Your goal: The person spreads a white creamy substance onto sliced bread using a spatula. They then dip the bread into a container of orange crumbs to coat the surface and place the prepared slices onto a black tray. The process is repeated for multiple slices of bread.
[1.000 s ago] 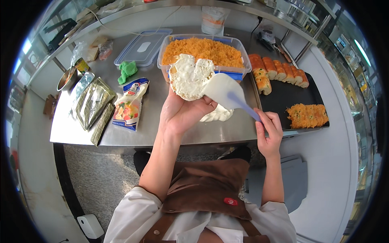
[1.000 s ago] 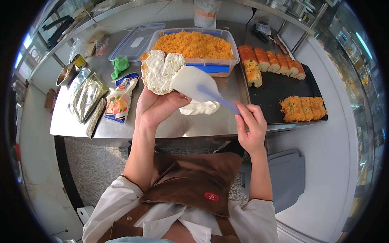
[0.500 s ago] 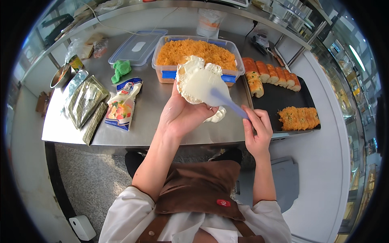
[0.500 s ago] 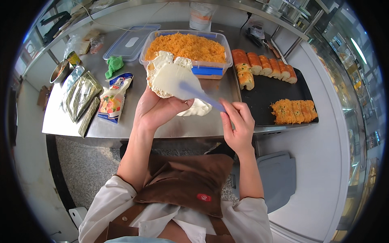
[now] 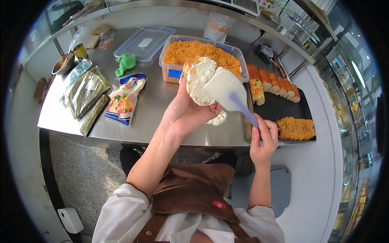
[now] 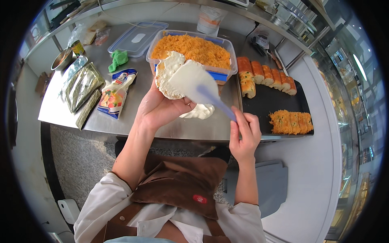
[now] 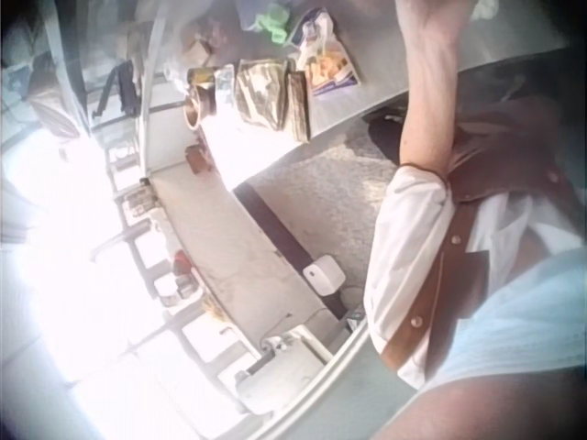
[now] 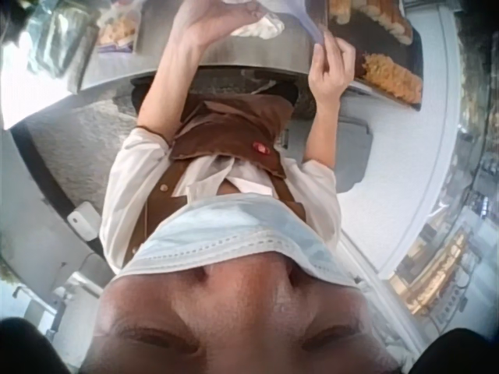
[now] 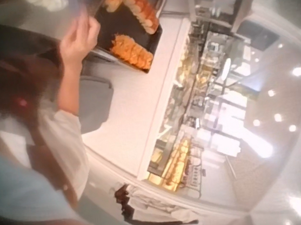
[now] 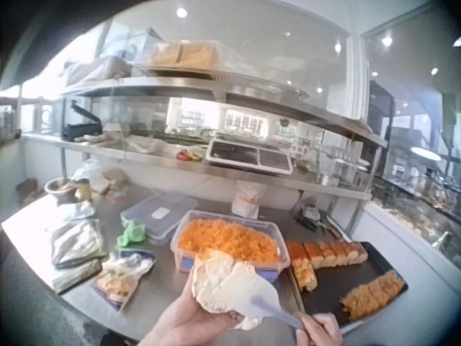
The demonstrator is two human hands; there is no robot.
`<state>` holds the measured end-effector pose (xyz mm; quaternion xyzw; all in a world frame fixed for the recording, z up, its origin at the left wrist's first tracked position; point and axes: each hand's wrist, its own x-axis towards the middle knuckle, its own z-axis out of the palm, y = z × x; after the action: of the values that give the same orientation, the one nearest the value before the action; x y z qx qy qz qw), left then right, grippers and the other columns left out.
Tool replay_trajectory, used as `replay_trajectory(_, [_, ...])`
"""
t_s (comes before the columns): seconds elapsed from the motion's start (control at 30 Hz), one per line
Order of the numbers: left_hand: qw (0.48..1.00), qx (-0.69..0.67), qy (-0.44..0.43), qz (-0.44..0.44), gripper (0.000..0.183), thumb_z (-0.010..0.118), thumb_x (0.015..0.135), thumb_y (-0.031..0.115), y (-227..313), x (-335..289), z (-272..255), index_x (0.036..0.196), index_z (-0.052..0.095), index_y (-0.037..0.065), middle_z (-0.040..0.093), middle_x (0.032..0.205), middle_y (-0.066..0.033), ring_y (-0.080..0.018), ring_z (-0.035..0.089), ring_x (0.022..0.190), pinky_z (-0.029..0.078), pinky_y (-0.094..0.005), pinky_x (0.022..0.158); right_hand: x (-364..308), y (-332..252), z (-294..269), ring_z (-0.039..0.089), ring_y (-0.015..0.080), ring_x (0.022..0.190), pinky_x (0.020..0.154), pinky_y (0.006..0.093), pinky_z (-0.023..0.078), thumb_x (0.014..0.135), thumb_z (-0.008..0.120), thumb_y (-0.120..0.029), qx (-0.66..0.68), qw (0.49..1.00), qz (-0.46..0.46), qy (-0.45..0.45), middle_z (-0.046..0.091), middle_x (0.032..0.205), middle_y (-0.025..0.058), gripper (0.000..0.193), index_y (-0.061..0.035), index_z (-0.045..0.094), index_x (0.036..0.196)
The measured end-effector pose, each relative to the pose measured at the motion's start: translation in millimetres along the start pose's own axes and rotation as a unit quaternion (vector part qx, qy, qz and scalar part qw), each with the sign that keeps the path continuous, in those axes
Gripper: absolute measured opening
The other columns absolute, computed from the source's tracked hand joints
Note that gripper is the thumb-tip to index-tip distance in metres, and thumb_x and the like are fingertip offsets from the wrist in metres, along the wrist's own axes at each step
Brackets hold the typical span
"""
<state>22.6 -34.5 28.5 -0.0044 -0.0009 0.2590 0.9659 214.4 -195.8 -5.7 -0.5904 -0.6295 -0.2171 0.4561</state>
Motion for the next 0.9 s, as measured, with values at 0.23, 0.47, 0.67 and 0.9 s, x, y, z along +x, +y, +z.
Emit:
replay_trajectory(0.23, [0.999,-0.031,-0.01,-0.002,0.053,0.052,0.101,0.052,6.3,1.3,-6.5,0.141,0.051,0.017,0.056,0.14,-0.003,-0.0248,0.053,0.125,0.042,-0.0439,0.106,-0.2,-0.8,-6.3,0.055,0.0182,0.07,0.06,0.0286,0.045,0.089,0.066,0.001,-0.015,0.999,0.024,-0.033,0.058,0.092,0.0089,0.027,0.0014,0.07,0.115])
replay_trajectory(0.47, [0.999,0.009,0.016,0.045,0.051,0.054,0.1,0.05,3.1,-1.6,-3.2,0.139,0.053,0.017,0.059,0.136,-0.0029,-0.0226,0.054,0.121,0.043,-0.0424,0.102,7.9,-21.6,-16.5,0.052,0.0145,0.069,0.06,0.0262,0.042,0.093,0.063,-0.001,0.188,0.952,0.114,-0.211,0.058,0.088,0.0075,0.024,0.0031,0.069,0.117])
replay_trajectory(0.67, [0.997,0.018,0.048,0.058,0.051,0.056,0.099,0.05,2.1,5.0,-7.0,0.137,0.054,0.016,0.059,0.135,-0.0038,-0.0226,0.055,0.122,0.044,-0.0411,0.102,19.7,-21.9,-19.5,0.051,0.0121,0.072,0.061,0.0244,0.038,0.097,0.061,-0.007,0.201,0.952,0.163,-0.161,0.057,0.088,0.0071,0.025,0.0052,0.067,0.118])
replay_trajectory(0.9, [0.99,0.114,-0.025,0.073,0.054,0.059,0.098,0.051,0.7,3.2,-15.9,0.137,0.051,0.015,0.059,0.133,-0.0037,-0.0211,0.054,0.121,0.043,-0.0402,0.102,20.6,-33.1,-15.7,0.051,0.0124,0.066,0.058,0.0253,0.041,0.094,0.064,-0.001,0.201,0.952,0.11,-0.201,0.057,0.084,0.0062,0.023,0.0013,0.07,0.116])
